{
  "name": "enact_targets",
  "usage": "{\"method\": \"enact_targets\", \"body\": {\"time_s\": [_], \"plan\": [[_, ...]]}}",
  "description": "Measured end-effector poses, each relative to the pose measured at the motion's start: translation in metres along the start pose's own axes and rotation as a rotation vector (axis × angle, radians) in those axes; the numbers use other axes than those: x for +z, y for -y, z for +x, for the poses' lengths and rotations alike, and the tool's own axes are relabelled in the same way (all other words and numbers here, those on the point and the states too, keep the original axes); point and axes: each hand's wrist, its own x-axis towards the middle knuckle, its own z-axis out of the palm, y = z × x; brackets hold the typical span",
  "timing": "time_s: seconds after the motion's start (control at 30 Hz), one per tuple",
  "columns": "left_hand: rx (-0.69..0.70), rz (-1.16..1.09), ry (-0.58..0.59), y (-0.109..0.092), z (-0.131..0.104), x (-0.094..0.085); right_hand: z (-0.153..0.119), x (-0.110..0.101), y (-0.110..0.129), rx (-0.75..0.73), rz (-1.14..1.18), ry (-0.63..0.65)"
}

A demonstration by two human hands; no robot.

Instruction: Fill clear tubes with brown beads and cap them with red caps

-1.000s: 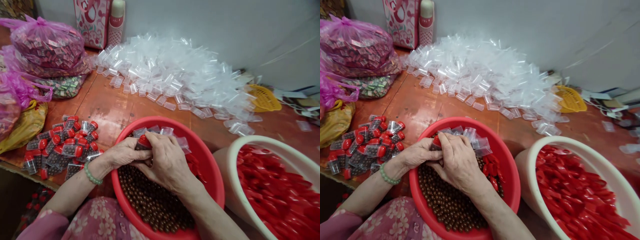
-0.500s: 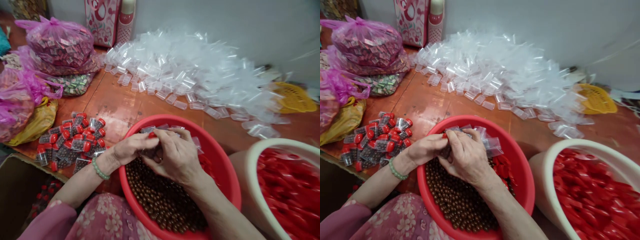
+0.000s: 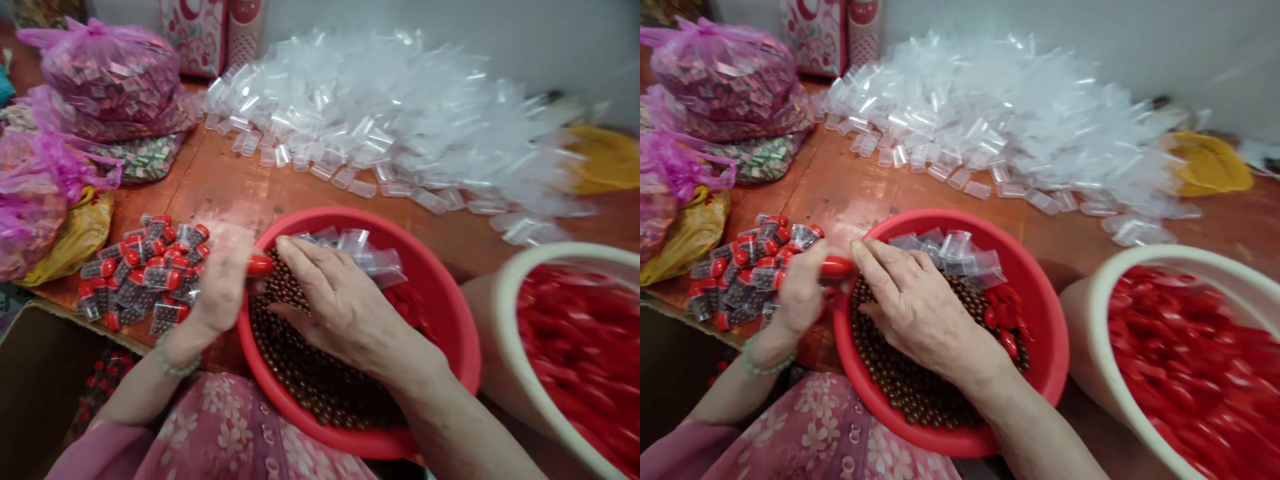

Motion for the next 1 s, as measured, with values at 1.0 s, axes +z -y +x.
{"method": "enact_targets", "body": {"time_s": [1.0], "plan": [[0.721, 1.281, 0.795, -0.004, 0.051, 0.082, -0.094, -0.037, -0.057, 0.581, 0.443, 0.629]]}}
